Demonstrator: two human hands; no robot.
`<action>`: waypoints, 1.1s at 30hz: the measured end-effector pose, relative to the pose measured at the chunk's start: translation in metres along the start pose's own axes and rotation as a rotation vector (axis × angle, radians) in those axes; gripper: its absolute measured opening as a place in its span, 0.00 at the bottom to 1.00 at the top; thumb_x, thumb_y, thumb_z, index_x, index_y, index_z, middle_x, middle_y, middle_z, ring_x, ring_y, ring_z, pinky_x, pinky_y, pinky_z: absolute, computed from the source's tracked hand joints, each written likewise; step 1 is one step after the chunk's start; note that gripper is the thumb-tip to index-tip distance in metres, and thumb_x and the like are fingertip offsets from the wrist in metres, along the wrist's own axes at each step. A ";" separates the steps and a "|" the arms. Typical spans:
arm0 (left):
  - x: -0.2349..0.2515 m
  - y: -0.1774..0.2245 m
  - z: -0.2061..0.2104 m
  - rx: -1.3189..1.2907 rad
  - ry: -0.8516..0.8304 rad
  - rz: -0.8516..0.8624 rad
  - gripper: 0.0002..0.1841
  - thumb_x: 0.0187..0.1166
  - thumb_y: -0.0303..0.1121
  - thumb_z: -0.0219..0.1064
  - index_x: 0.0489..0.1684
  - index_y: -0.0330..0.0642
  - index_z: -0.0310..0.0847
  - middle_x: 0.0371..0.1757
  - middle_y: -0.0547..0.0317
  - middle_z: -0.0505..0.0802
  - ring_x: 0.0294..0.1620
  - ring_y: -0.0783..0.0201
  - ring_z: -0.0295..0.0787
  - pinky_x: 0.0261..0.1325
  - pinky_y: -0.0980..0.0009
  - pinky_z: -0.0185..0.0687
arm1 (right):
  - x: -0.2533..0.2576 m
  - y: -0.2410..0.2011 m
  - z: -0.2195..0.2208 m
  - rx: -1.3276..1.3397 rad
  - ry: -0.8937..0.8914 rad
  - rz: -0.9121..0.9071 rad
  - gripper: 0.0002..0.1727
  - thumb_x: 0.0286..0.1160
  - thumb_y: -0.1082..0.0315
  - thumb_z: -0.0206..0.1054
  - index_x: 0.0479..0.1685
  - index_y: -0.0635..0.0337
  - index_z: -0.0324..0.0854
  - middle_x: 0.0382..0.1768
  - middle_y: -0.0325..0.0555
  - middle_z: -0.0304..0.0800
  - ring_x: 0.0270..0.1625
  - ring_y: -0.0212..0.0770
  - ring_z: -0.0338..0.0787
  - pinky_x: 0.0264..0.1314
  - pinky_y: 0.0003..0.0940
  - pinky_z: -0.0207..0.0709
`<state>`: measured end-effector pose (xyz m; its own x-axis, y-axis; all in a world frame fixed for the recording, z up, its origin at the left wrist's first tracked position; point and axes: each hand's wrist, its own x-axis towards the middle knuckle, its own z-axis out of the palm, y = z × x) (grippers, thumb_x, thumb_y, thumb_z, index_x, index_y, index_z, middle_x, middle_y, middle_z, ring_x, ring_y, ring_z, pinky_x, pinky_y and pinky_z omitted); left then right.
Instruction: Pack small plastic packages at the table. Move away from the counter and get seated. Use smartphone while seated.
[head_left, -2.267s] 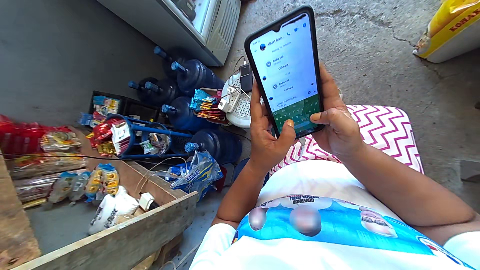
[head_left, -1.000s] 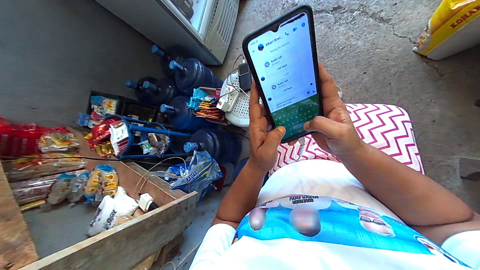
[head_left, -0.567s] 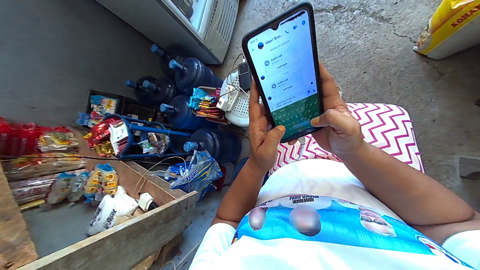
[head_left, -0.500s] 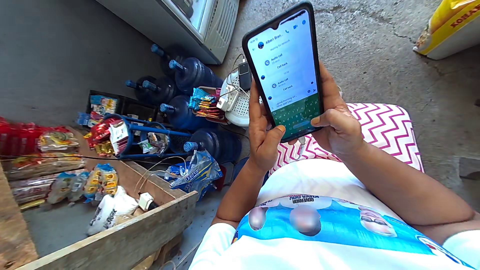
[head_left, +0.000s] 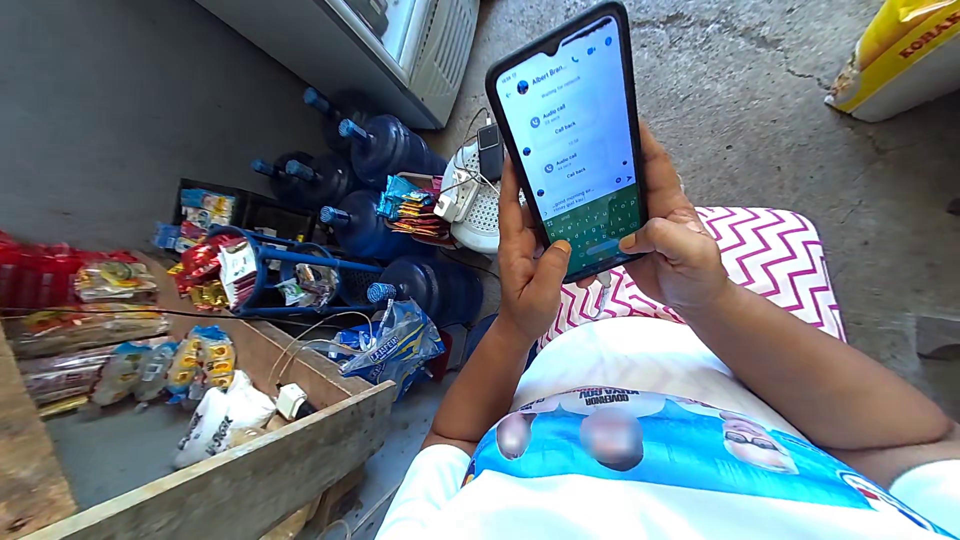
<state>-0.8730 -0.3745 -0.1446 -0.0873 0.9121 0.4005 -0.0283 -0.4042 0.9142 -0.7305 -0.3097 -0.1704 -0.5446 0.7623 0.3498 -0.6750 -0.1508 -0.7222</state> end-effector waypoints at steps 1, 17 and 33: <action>0.000 0.000 0.000 -0.005 -0.004 -0.002 0.46 0.69 0.14 0.46 0.94 0.43 0.29 0.73 0.58 0.78 0.62 0.73 0.85 0.56 0.74 0.87 | 0.000 0.000 0.000 0.000 -0.001 0.001 0.48 0.65 0.82 0.50 0.93 0.49 0.41 0.72 0.37 0.78 0.63 0.35 0.90 0.40 0.31 0.93; -0.001 -0.001 -0.001 -0.016 -0.001 0.005 0.46 0.68 0.15 0.48 0.94 0.44 0.29 0.72 0.59 0.79 0.60 0.73 0.86 0.55 0.74 0.88 | 0.000 -0.001 0.004 -0.108 0.024 -0.005 0.47 0.69 0.82 0.54 0.93 0.51 0.40 0.70 0.36 0.80 0.60 0.33 0.91 0.43 0.29 0.93; -0.002 -0.003 0.000 -0.013 0.012 -0.011 0.47 0.69 0.15 0.51 0.94 0.45 0.30 0.72 0.59 0.79 0.59 0.72 0.87 0.49 0.74 0.90 | 0.000 0.000 0.001 -0.039 0.007 -0.010 0.47 0.65 0.80 0.48 0.94 0.52 0.40 0.74 0.36 0.76 0.67 0.33 0.87 0.52 0.30 0.91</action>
<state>-0.8732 -0.3753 -0.1478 -0.0992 0.9157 0.3895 -0.0418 -0.3949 0.9178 -0.7305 -0.3099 -0.1698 -0.5340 0.7683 0.3528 -0.6602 -0.1182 -0.7417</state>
